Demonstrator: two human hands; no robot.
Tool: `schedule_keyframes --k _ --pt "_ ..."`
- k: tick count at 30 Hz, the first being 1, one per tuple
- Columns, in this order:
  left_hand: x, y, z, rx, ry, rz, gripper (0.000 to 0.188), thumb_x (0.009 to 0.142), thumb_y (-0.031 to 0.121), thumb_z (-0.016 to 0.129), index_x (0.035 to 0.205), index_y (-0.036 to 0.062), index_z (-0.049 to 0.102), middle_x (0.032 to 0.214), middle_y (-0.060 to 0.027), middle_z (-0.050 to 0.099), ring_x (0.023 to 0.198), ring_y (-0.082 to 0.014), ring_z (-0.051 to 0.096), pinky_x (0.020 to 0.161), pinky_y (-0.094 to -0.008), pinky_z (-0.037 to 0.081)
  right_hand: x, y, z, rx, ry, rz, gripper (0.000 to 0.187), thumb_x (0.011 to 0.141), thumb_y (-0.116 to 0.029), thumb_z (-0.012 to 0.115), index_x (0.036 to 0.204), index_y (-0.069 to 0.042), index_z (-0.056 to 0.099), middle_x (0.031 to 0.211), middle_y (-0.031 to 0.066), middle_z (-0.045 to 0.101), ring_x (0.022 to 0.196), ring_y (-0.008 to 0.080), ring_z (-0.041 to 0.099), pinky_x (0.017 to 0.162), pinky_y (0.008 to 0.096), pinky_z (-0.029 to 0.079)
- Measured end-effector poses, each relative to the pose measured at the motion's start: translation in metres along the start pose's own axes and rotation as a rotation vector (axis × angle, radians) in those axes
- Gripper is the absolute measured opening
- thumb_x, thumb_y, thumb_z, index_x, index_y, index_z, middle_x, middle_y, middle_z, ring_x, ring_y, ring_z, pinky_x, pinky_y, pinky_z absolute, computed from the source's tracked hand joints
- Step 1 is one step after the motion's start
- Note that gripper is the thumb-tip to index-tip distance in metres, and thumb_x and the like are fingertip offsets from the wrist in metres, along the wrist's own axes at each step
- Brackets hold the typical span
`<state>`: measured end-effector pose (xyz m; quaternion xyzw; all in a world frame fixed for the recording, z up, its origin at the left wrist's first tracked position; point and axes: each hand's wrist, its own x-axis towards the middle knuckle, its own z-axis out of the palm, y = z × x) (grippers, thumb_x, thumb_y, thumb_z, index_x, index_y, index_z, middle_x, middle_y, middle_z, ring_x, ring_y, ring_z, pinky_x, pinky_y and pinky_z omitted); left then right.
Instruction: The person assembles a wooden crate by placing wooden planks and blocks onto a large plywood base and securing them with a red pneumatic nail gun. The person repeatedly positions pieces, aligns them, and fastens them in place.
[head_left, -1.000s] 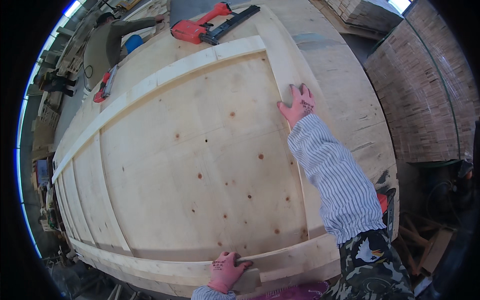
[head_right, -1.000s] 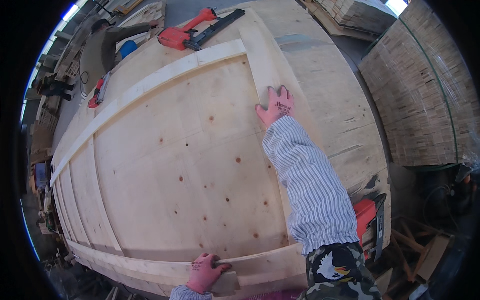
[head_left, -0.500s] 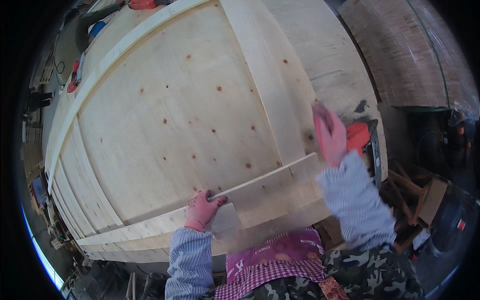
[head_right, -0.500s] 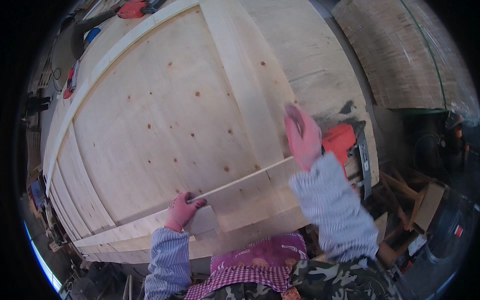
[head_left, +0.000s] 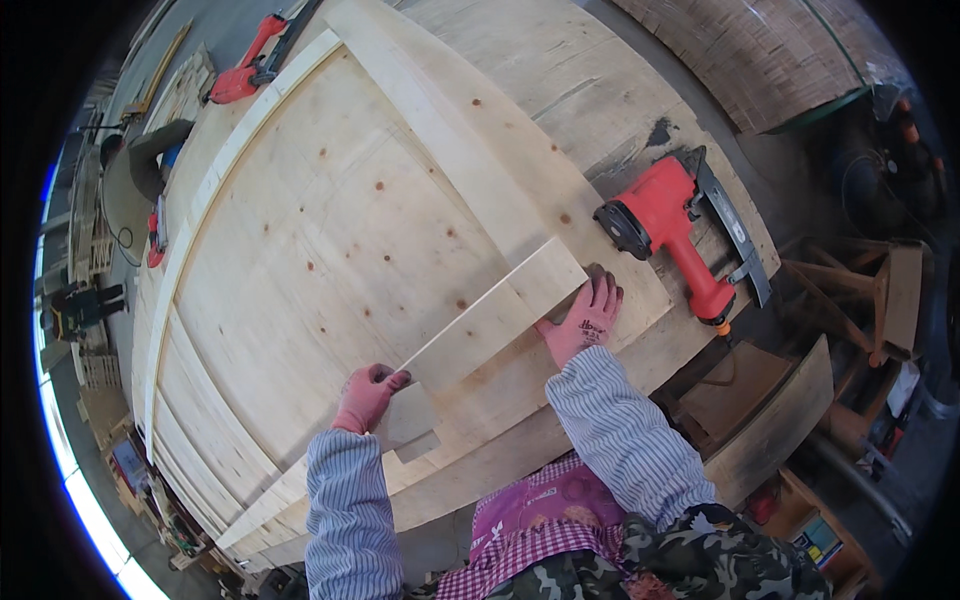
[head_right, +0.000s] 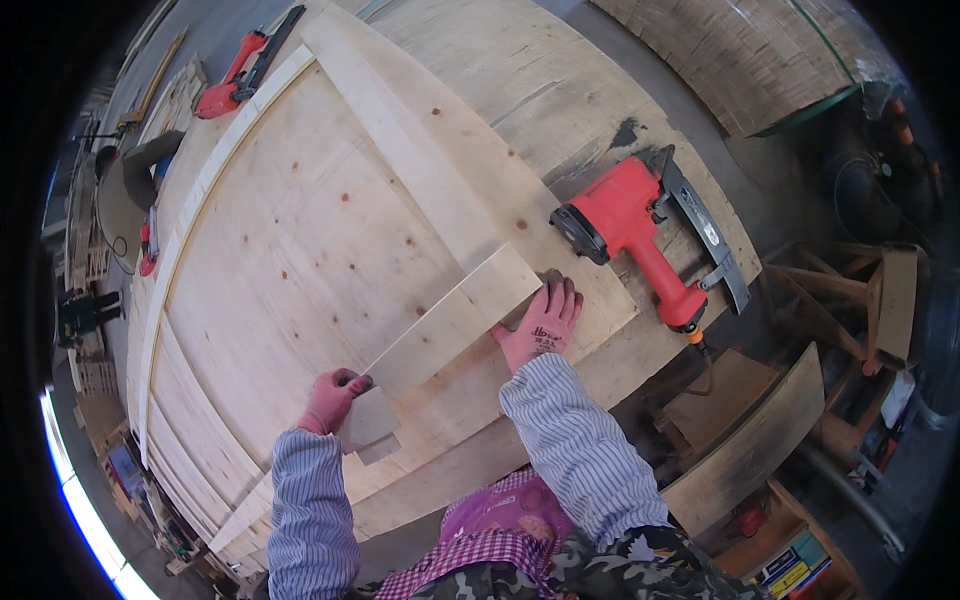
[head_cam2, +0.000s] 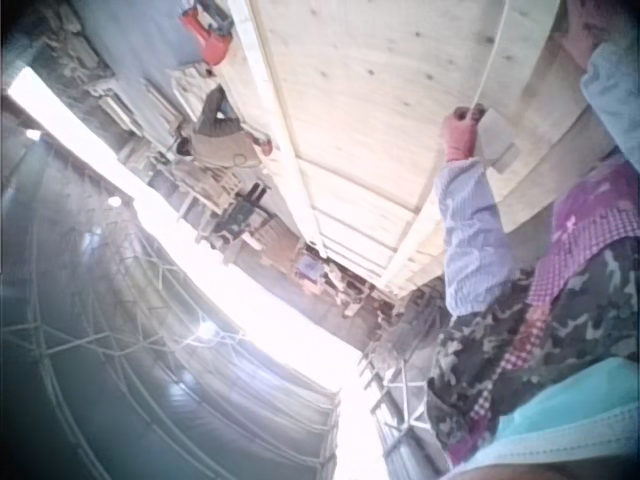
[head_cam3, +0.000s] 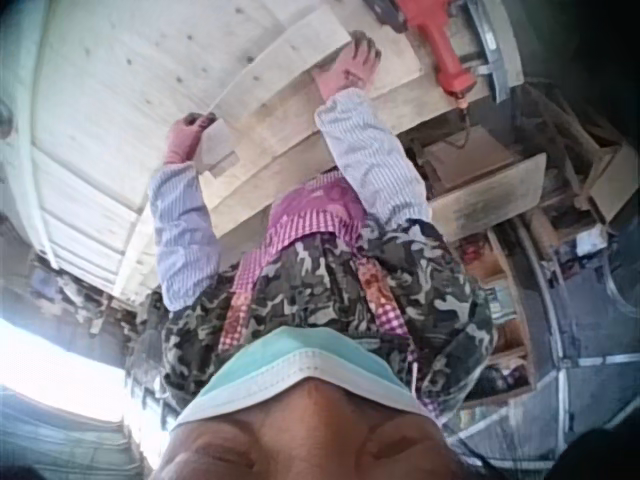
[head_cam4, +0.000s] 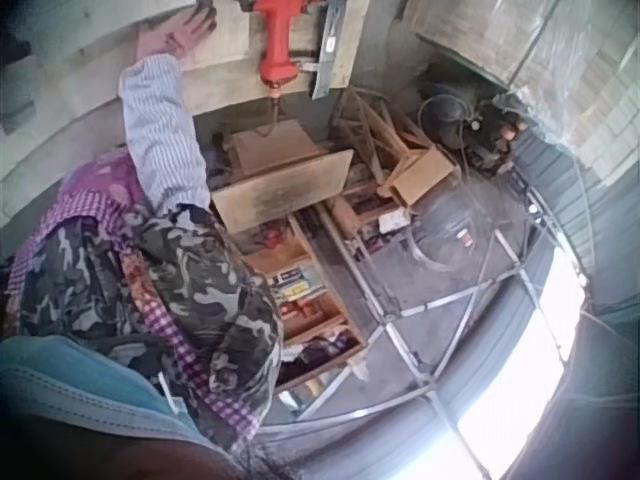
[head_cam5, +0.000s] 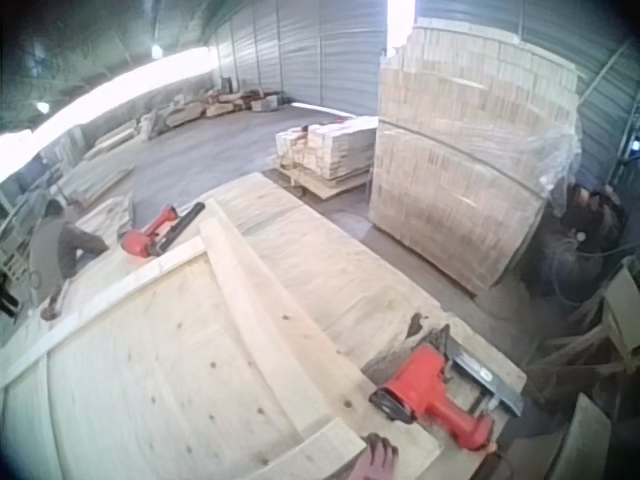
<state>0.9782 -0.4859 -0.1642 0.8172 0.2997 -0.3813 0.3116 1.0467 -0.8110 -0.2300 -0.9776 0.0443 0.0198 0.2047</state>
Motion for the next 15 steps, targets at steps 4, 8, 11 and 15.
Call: schedule_keyframes --k 4,8,11,15 --pt "-0.001 -0.001 0.010 -0.016 -0.100 -0.002 0.047 0.081 0.044 0.067 0.100 0.0014 0.071 0.093 -0.0152 0.071 0.089 -0.0251 0.066 0.081 -0.0361 0.050 -0.007 0.019 0.002 -0.008 -0.015 -0.003 0.096 0.054 -0.041 0.086 0.127 0.004 0.043 0.141 0.0205 0.038 0.135 0.0377 0.032 0.115 0.0556 0.018" --pt "0.002 -0.005 0.021 0.001 -0.143 0.086 0.044 0.083 0.039 0.066 0.097 -0.0025 0.070 0.084 -0.0128 0.070 0.082 -0.0200 0.064 0.077 -0.0336 0.049 -0.026 0.042 -0.012 -0.007 0.001 0.025 0.097 0.055 -0.044 0.086 0.129 0.001 0.043 0.141 0.0225 0.037 0.136 0.0385 0.030 0.115 0.0569 0.017" --pt "0.001 -0.006 0.030 0.078 -0.166 0.097 0.045 0.084 0.039 0.065 0.098 -0.0036 0.069 0.086 -0.0127 0.069 0.082 -0.0197 0.063 0.077 -0.0332 0.049 -0.041 0.050 -0.024 -0.020 0.029 0.067 0.095 0.058 -0.044 0.083 0.132 0.000 0.043 0.143 0.0242 0.036 0.137 0.0404 0.029 0.115 0.0570 0.016" --pt "0.000 -0.004 0.034 0.051 -0.198 0.033 0.052 0.081 0.047 0.065 0.101 -0.0003 0.070 0.092 -0.0167 0.070 0.088 -0.0255 0.065 0.080 -0.0357 0.050 -0.051 0.049 -0.021 -0.019 0.003 0.104 0.099 0.058 -0.045 0.083 0.137 -0.003 0.041 0.145 0.0226 0.036 0.138 0.0412 0.028 0.115 0.0580 0.015"
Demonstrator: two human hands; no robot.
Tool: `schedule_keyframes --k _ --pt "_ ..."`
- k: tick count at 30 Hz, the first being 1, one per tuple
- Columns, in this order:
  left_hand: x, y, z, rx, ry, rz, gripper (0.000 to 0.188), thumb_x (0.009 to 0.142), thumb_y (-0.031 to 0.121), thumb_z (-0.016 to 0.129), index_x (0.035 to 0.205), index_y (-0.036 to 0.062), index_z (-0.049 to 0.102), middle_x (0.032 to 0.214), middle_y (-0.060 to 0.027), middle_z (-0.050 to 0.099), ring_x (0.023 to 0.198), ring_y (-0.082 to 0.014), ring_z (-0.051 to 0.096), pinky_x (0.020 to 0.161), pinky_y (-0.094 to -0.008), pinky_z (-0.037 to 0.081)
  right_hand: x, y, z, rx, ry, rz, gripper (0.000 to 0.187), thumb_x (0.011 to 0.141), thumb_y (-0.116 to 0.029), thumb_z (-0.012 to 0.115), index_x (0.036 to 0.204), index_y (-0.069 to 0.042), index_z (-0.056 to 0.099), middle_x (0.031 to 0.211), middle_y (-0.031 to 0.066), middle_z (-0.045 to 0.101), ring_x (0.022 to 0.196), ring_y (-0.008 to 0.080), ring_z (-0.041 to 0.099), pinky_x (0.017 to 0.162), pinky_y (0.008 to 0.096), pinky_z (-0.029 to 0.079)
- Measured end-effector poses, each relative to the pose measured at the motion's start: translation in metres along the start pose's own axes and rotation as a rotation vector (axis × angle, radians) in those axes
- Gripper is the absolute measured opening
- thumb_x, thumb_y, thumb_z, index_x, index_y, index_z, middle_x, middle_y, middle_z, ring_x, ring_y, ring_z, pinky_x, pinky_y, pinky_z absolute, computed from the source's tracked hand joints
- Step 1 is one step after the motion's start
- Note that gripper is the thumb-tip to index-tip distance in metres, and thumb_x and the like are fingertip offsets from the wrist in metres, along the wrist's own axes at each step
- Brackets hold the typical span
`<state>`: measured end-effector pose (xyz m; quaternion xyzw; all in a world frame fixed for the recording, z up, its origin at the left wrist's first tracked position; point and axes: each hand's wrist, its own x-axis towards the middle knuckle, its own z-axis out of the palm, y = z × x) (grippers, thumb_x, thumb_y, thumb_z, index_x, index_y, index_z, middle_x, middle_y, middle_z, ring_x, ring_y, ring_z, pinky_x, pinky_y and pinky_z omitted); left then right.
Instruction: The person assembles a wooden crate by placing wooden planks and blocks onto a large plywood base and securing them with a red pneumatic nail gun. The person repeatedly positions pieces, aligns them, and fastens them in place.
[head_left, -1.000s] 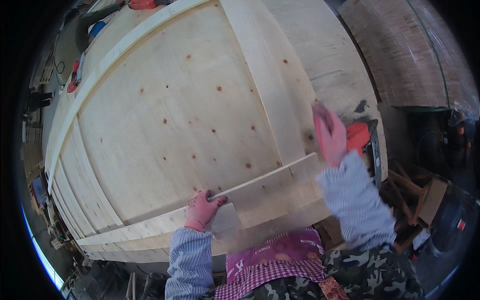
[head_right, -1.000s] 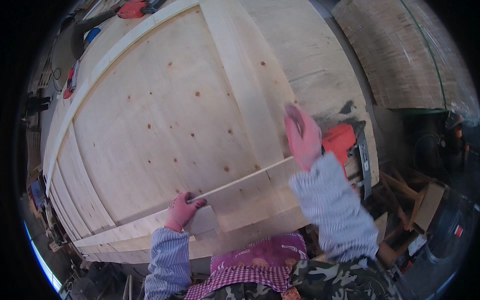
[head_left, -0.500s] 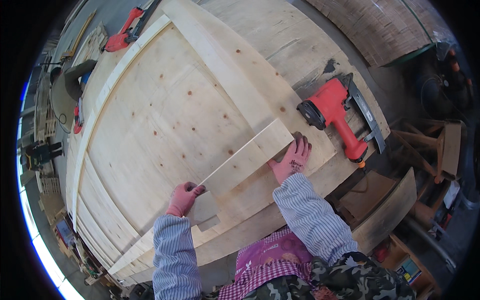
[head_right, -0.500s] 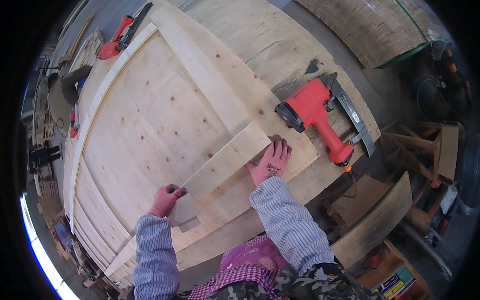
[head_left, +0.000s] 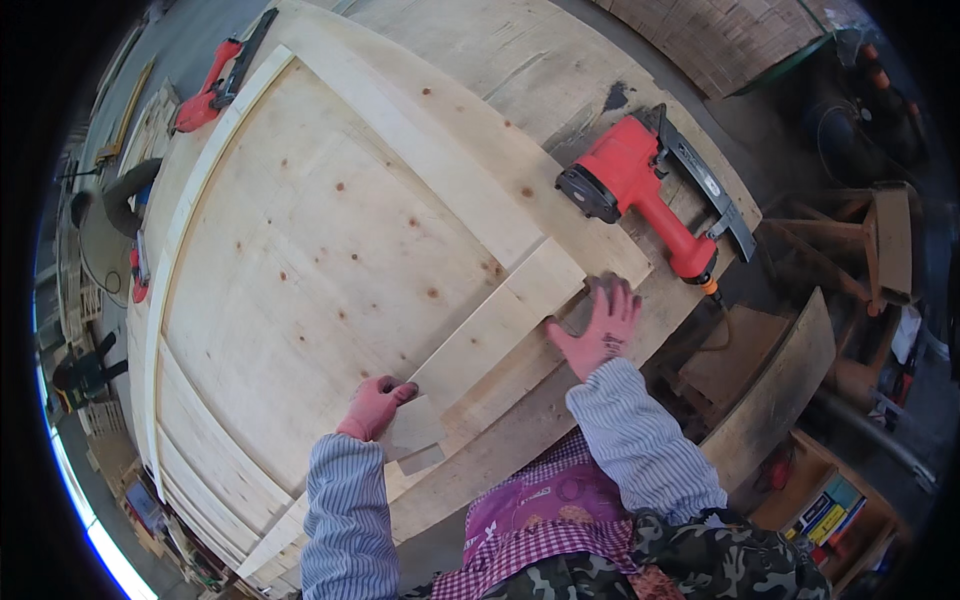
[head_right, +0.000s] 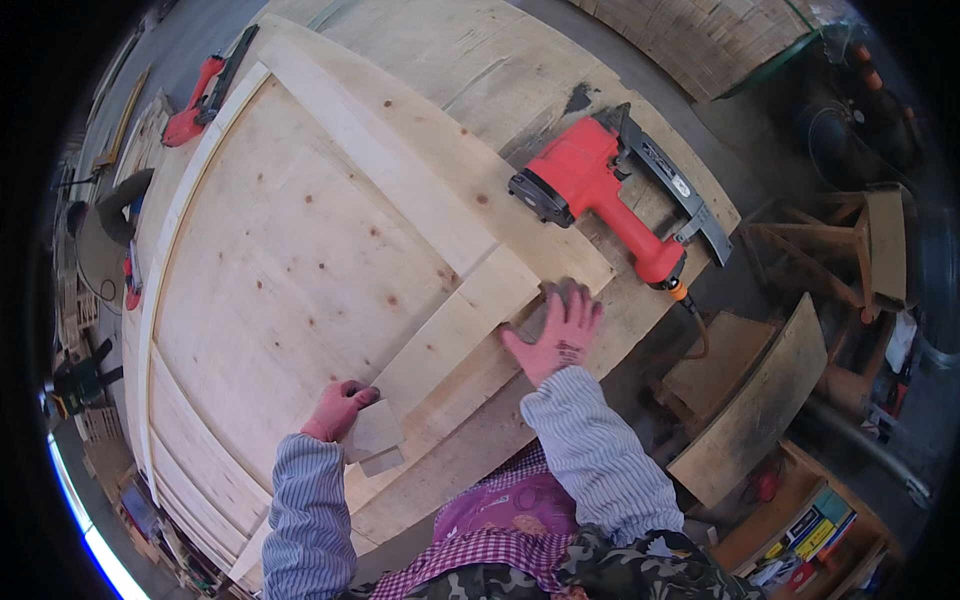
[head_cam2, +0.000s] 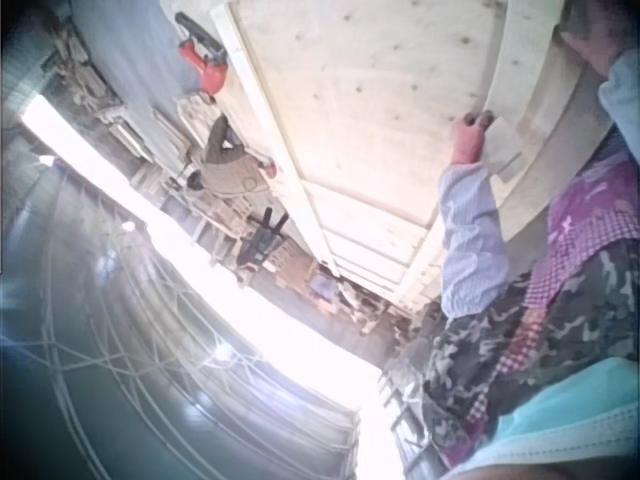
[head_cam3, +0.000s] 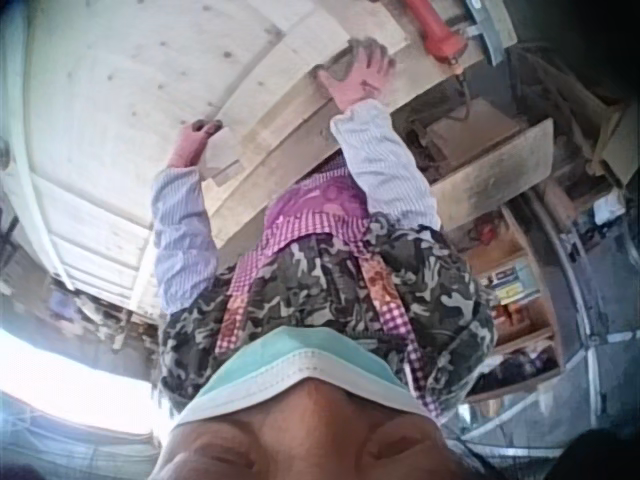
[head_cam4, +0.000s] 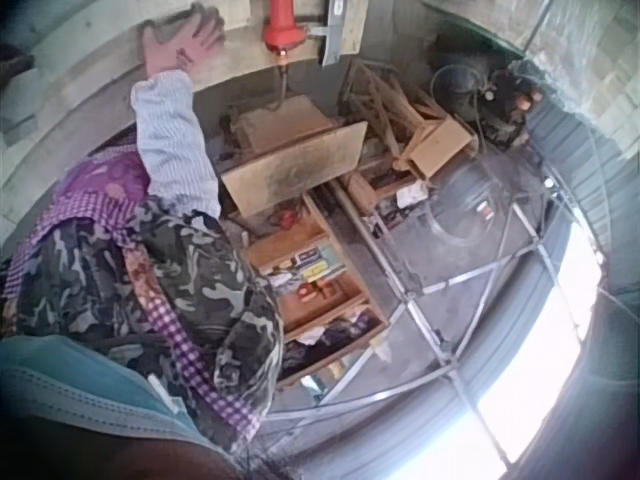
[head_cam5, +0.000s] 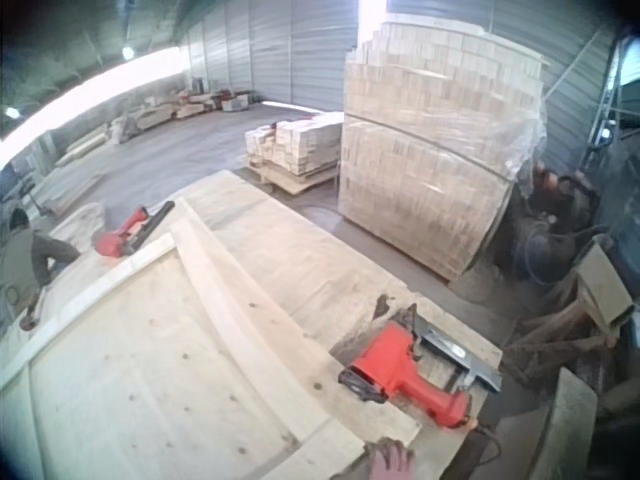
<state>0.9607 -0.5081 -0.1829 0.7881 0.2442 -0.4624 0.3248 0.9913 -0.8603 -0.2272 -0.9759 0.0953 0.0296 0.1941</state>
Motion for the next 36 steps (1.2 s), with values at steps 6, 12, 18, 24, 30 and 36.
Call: schedule_keyframes --k 6,12,18,24,30,36 --pt "-0.001 0.003 -0.003 0.083 0.008 0.035 0.051 0.081 0.046 0.065 0.100 -0.0010 0.069 0.091 -0.0160 0.070 0.087 -0.0246 0.065 0.079 -0.0359 0.049 0.010 0.005 0.014 0.010 0.053 -0.034 0.091 0.059 -0.042 0.083 0.132 -0.005 0.045 0.144 0.0179 0.038 0.138 0.0397 0.029 0.115 0.0601 0.016" --pt "0.004 0.004 0.003 0.023 -0.012 0.032 0.048 0.081 0.044 0.066 0.100 -0.0004 0.070 0.091 -0.0158 0.070 0.087 -0.0234 0.066 0.080 -0.0349 0.050 0.023 0.024 0.012 0.082 0.026 -0.093 0.089 0.061 -0.038 0.081 0.134 -0.003 0.043 0.144 0.0163 0.039 0.139 0.0377 0.029 0.116 0.0588 0.014" --pt "0.005 0.010 0.003 0.064 -0.018 0.060 0.049 0.081 0.046 0.064 0.101 0.0011 0.071 0.092 -0.0166 0.071 0.089 -0.0258 0.067 0.082 -0.0363 0.050 0.024 0.028 0.012 0.113 0.007 -0.091 0.093 0.060 -0.031 0.081 0.137 -0.004 0.039 0.145 0.0163 0.037 0.139 0.0389 0.028 0.116 0.0572 0.016" --pt "0.008 0.012 0.004 0.123 -0.025 0.093 0.052 0.081 0.050 0.062 0.100 0.0026 0.072 0.095 -0.0175 0.071 0.091 -0.0295 0.067 0.083 -0.0380 0.050 0.023 0.026 0.008 0.099 0.020 -0.101 0.093 0.061 -0.037 0.081 0.136 -0.002 0.040 0.144 0.0156 0.039 0.139 0.0373 0.028 0.117 0.0571 0.014" --pt "0.011 0.007 0.010 0.106 -0.004 0.097 0.051 0.082 0.051 0.063 0.100 0.0034 0.072 0.096 -0.0169 0.071 0.094 -0.0295 0.066 0.084 -0.0385 0.049 0.028 0.018 0.004 -0.006 0.025 -0.075 0.091 0.057 -0.037 0.083 0.132 -0.004 0.044 0.140 0.0144 0.043 0.135 0.0353 0.033 0.116 0.0585 0.016" --pt "0.013 0.007 0.012 0.093 -0.019 0.117 0.049 0.085 0.046 0.064 0.103 0.0008 0.070 0.097 -0.0160 0.070 0.092 -0.0250 0.066 0.084 -0.0365 0.050 0.037 0.026 -0.004 0.013 0.023 -0.153 0.089 0.055 -0.036 0.083 0.129 -0.005 0.046 0.133 0.0126 0.049 0.132 0.0343 0.038 0.116 0.0588 0.017"
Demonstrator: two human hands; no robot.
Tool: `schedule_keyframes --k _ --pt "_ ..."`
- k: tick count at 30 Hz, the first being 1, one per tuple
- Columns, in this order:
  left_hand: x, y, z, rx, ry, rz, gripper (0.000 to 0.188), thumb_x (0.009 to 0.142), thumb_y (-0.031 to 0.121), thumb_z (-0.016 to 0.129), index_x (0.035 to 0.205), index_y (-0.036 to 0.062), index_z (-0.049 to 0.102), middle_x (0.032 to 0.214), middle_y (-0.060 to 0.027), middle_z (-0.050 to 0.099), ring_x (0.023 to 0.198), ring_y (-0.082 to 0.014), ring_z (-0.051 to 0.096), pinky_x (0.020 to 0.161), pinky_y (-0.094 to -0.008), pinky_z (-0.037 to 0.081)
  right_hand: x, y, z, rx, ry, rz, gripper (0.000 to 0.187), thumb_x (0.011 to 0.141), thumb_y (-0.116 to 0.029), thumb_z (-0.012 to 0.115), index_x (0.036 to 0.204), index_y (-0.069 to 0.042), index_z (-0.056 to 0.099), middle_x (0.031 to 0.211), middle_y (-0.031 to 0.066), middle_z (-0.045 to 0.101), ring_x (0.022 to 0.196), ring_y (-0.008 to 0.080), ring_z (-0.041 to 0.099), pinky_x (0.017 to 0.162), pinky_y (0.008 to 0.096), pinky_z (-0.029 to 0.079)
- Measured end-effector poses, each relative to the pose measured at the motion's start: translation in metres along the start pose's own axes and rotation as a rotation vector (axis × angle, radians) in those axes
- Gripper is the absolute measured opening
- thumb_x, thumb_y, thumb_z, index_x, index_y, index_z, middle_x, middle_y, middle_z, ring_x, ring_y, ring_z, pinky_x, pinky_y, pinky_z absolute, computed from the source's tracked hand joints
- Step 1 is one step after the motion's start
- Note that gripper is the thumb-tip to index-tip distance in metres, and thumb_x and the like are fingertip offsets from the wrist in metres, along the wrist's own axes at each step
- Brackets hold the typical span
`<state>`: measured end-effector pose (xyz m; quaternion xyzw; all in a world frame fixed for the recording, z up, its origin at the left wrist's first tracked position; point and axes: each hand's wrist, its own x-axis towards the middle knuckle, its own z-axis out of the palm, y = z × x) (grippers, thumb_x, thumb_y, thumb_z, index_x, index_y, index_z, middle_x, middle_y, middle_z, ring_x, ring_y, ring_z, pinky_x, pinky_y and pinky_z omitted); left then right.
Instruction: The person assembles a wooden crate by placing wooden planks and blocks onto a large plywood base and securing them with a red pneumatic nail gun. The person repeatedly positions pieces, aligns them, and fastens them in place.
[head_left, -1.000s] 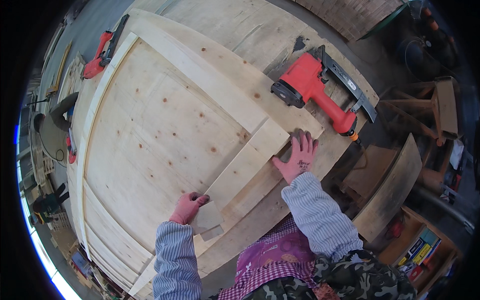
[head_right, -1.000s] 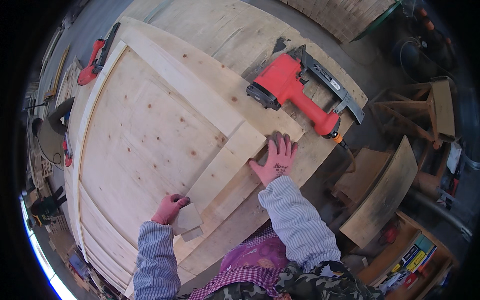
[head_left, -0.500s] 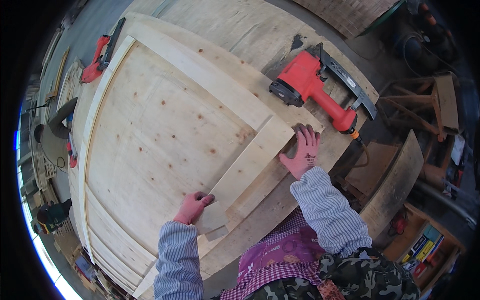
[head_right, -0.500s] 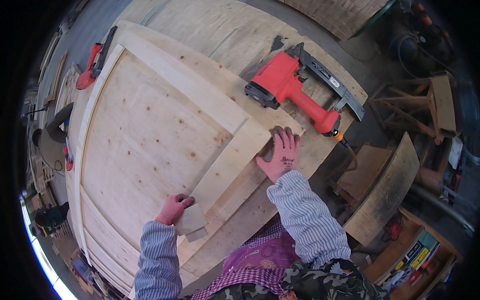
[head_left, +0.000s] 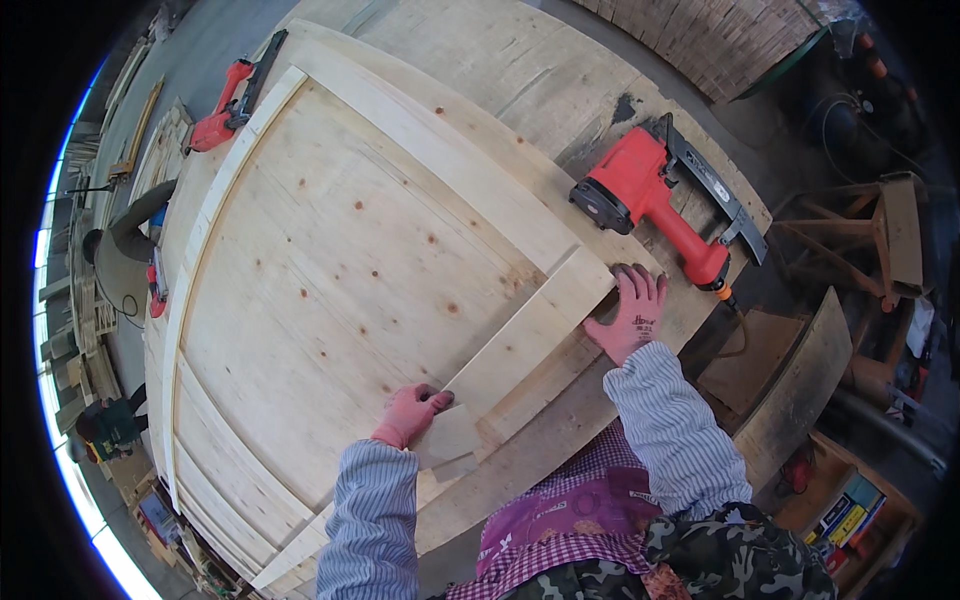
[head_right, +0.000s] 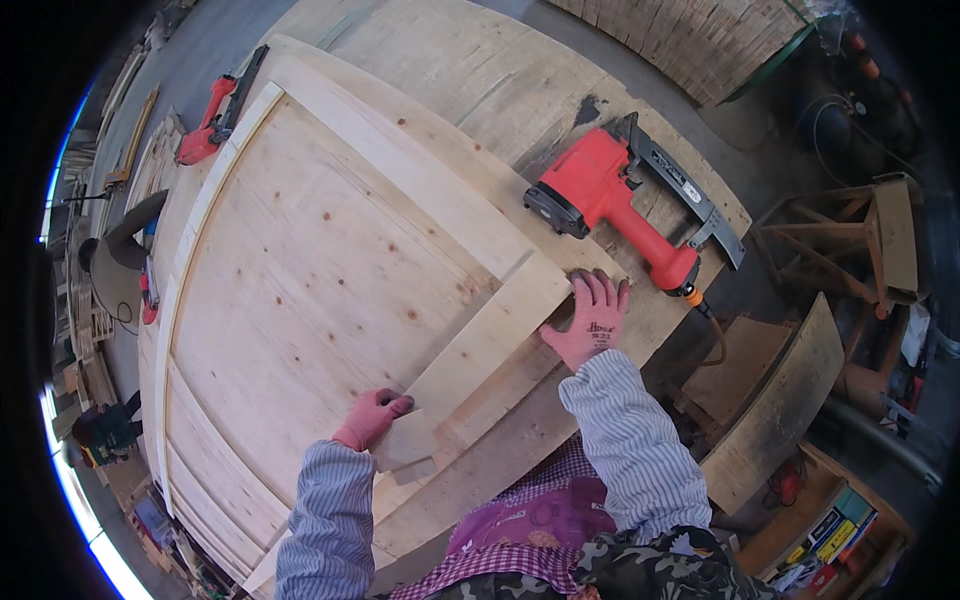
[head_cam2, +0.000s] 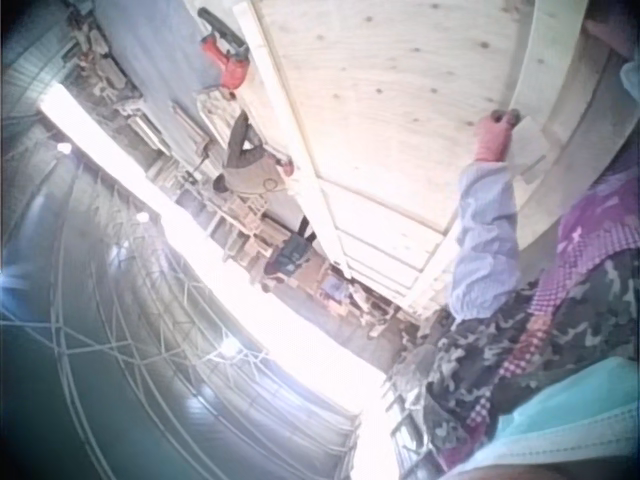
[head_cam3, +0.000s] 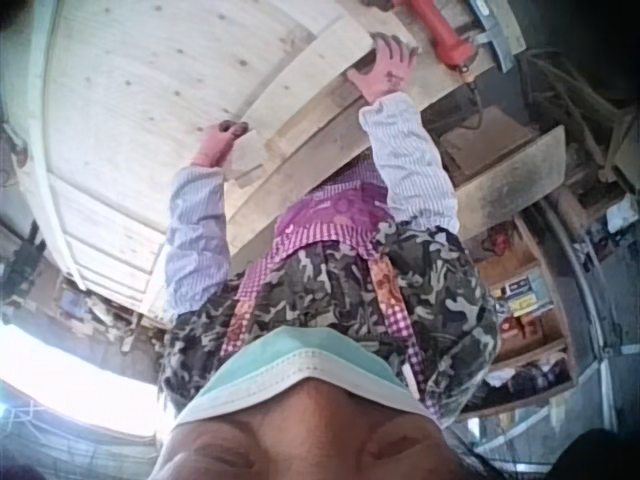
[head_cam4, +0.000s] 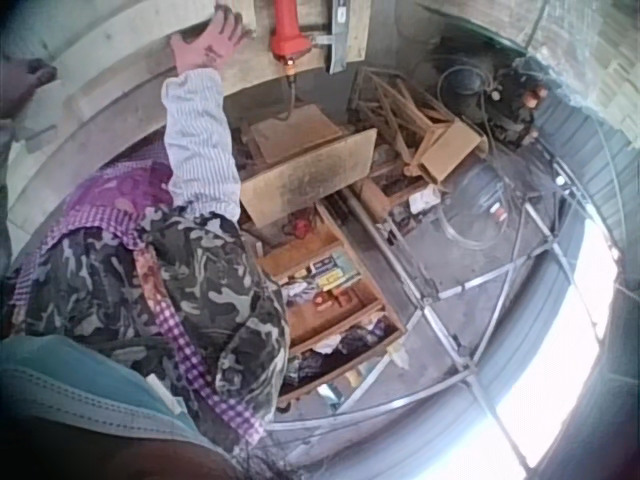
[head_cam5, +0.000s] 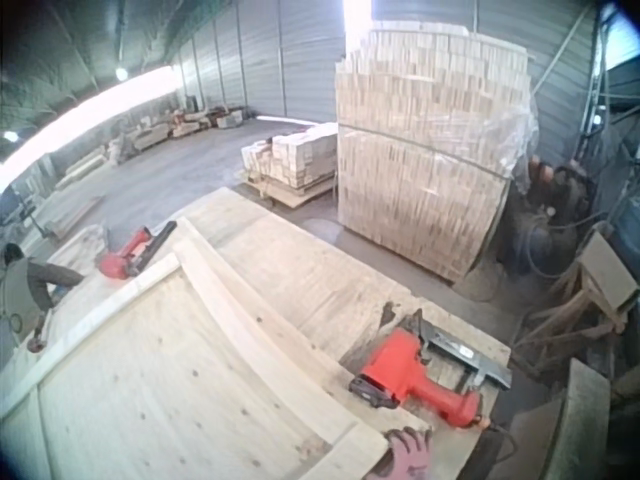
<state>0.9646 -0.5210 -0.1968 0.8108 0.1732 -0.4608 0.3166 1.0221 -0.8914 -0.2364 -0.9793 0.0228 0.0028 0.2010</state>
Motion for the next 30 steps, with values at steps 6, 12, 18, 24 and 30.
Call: schedule_keyframes --k 6,12,18,24,30 --pt "-0.002 0.005 -0.001 0.006 -0.010 0.000 0.052 0.083 0.053 0.063 0.102 0.0056 0.072 0.100 -0.0175 0.070 0.098 -0.0308 0.065 0.087 -0.0398 0.048 0.001 0.003 -0.002 -0.013 -0.011 -0.021 0.086 0.055 -0.036 0.083 0.127 -0.004 0.047 0.133 0.0139 0.049 0.131 0.0345 0.039 0.116 0.0584 0.017" --pt "-0.003 0.016 -0.001 0.022 -0.021 -0.018 0.052 0.082 0.053 0.063 0.104 0.0061 0.072 0.102 -0.0179 0.070 0.101 -0.0314 0.065 0.089 -0.0403 0.048 0.002 0.011 -0.004 0.016 0.009 -0.065 0.085 0.056 -0.034 0.081 0.127 -0.003 0.047 0.133 0.0164 0.048 0.129 0.0347 0.040 0.115 0.0579 0.019" --pt "-0.007 0.028 0.007 -0.040 0.025 -0.066 0.050 0.082 0.052 0.065 0.101 0.0065 0.073 0.100 -0.0169 0.070 0.099 -0.0309 0.065 0.089 -0.0402 0.048 0.008 0.018 -0.013 0.035 0.009 -0.116 0.081 0.059 -0.032 0.081 0.127 -0.003 0.048 0.131 0.0182 0.048 0.125 0.0352 0.041 0.112 0.0545 0.025" --pt "-0.007 0.027 0.013 0.013 0.088 -0.074 0.048 0.081 0.053 0.065 0.096 0.0083 0.074 0.096 -0.0145 0.071 0.093 -0.0304 0.067 0.085 -0.0407 0.049 0.042 0.054 -0.063 0.044 0.103 -0.211 0.068 0.073 -0.034 0.077 0.126 -0.002 0.050 0.124 0.0172 0.054 0.117 0.0375 0.048 0.103 0.0509 0.036" --pt "-0.009 0.024 0.020 0.036 0.180 -0.121 0.049 0.079 0.052 0.069 0.099 0.0071 0.073 0.095 -0.0137 0.072 0.093 -0.0269 0.068 0.084 -0.0380 0.051 0.102 0.091 -0.068 -0.211 -0.280 0.099 0.060 0.083 -0.044 0.067 0.126 -0.005 0.052 0.112 0.0196 0.062 0.104 0.0373 0.059 0.088 0.0475 0.046"
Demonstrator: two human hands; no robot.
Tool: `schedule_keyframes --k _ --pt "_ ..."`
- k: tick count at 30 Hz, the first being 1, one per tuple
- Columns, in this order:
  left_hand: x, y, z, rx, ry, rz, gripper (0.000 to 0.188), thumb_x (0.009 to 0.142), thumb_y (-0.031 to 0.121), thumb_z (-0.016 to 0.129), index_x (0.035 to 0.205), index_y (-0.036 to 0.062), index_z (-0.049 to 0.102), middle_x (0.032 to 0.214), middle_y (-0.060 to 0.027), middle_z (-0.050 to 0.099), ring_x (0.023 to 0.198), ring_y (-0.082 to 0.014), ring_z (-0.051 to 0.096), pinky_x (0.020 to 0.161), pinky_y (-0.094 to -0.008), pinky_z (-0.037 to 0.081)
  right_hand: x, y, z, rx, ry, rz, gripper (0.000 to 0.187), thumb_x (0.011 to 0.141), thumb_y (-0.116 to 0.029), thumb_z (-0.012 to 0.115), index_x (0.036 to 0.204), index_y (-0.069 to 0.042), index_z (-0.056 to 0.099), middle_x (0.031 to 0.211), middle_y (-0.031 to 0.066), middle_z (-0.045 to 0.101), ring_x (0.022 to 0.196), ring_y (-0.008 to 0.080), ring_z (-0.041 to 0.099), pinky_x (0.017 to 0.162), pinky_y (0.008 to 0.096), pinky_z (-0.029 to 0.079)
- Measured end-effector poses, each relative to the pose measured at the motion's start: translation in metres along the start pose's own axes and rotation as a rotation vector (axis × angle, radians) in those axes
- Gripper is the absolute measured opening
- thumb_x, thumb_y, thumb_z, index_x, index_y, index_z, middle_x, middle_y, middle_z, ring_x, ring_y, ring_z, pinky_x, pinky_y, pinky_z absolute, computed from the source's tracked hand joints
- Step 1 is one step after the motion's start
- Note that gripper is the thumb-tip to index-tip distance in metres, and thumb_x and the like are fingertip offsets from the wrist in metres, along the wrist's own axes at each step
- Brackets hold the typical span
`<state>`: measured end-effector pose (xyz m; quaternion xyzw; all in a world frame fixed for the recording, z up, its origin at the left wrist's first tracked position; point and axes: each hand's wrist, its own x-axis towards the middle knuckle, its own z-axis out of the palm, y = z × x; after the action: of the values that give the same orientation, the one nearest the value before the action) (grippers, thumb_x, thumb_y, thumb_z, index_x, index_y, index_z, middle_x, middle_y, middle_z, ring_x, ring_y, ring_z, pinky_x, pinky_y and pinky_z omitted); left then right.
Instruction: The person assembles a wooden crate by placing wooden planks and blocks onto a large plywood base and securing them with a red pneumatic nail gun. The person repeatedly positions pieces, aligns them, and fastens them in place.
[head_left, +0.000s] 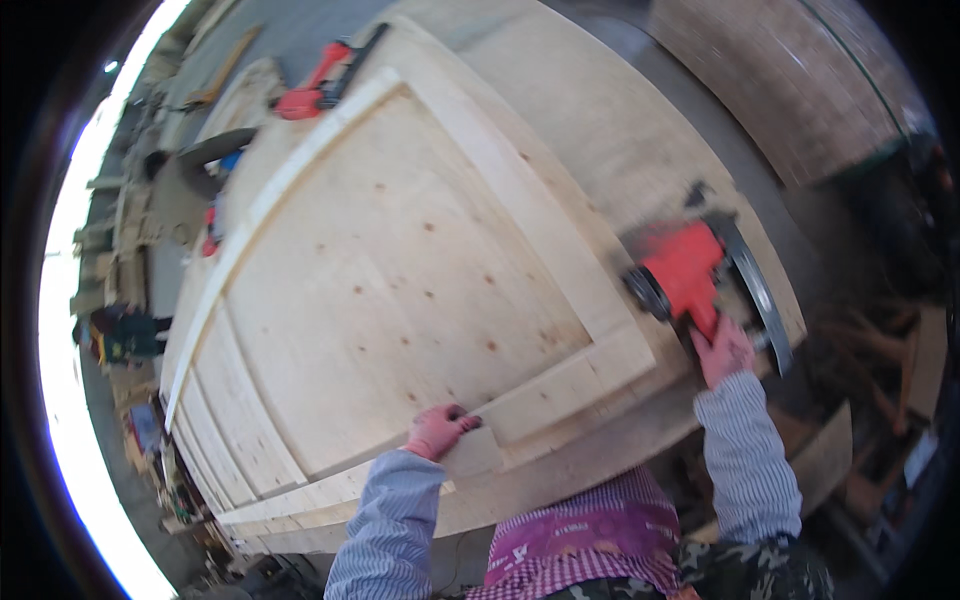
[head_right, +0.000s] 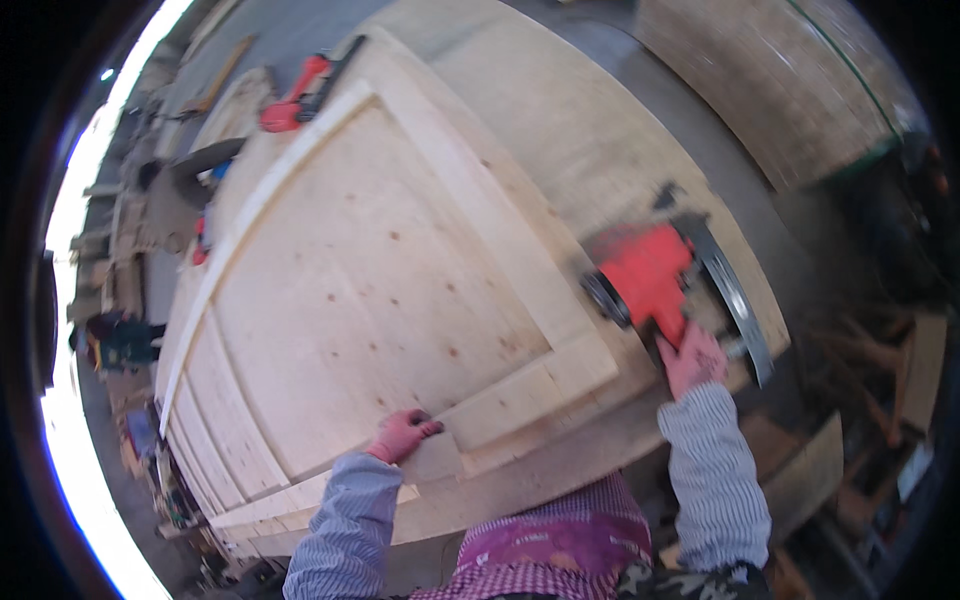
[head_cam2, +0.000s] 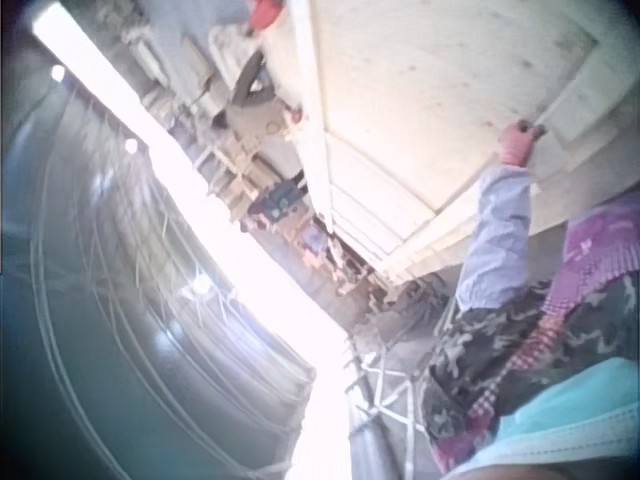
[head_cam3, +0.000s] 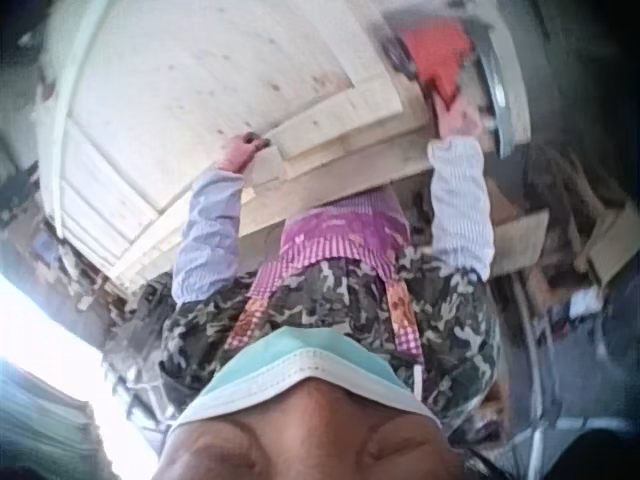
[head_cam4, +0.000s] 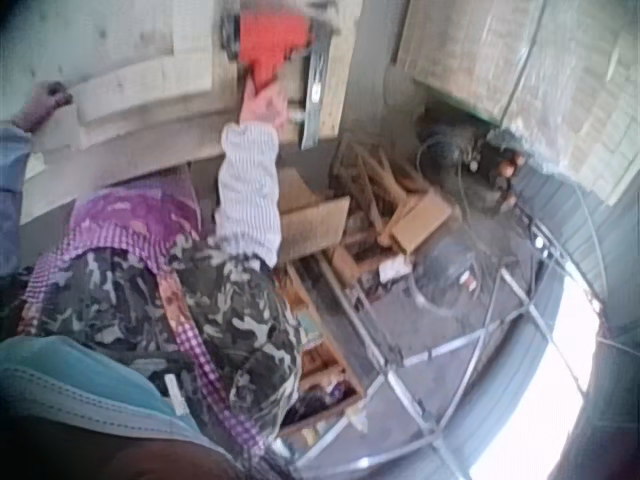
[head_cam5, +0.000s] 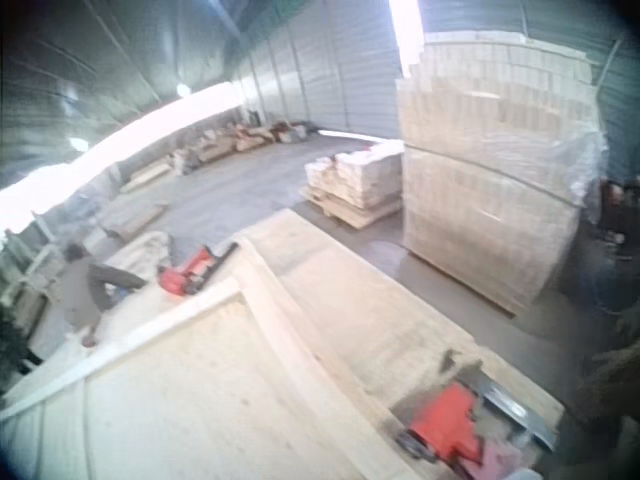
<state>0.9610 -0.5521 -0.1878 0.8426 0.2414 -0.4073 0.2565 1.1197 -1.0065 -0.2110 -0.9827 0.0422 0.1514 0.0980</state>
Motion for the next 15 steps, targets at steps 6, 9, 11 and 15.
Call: schedule_keyframes --k 6,9,11,15 --pt "-0.006 0.003 0.000 -0.040 0.022 -0.053 0.050 0.078 0.054 0.068 0.100 0.0090 0.073 0.097 -0.0139 0.071 0.095 -0.0286 0.067 0.086 -0.0377 0.050 0.039 0.013 -0.001 -0.148 0.057 -0.066 0.061 0.087 -0.046 0.062 0.131 -0.006 0.049 0.110 0.0191 0.063 0.101 0.0358 0.061 0.085 0.0463 0.048" --pt "-0.008 0.003 0.002 -0.044 0.029 -0.061 0.054 0.078 0.057 0.066 0.102 0.0093 0.072 0.100 -0.0144 0.071 0.097 -0.0301 0.066 0.088 -0.0389 0.050 0.069 0.016 -0.002 -0.205 0.109 -0.047 0.063 0.088 -0.045 0.061 0.136 -0.007 0.046 0.114 0.0182 0.063 0.105 0.0347 0.060 0.088 0.0468 0.047" --pt "-0.008 0.002 0.002 -0.045 -0.015 -0.068 0.061 0.079 0.063 0.062 0.107 0.0092 0.071 0.105 -0.0154 0.070 0.103 -0.0331 0.064 0.091 -0.0415 0.048 0.082 0.013 -0.007 -0.181 0.122 -0.076 0.062 0.088 -0.044 0.060 0.137 -0.009 0.045 0.115 0.0179 0.062 0.106 0.0350 0.059 0.090 0.0470 0.046" --pt "-0.006 -0.001 0.004 -0.036 0.025 -0.035 0.059 0.079 0.063 0.063 0.105 0.0113 0.072 0.103 -0.0147 0.070 0.102 -0.0313 0.065 0.090 -0.0410 0.049 0.055 -0.001 -0.019 -0.083 0.373 -0.274 0.047 0.088 -0.031 0.062 0.128 -0.007 0.054 0.115 0.0169 0.062 0.105 0.0357 0.059 0.090 0.0473 0.046"
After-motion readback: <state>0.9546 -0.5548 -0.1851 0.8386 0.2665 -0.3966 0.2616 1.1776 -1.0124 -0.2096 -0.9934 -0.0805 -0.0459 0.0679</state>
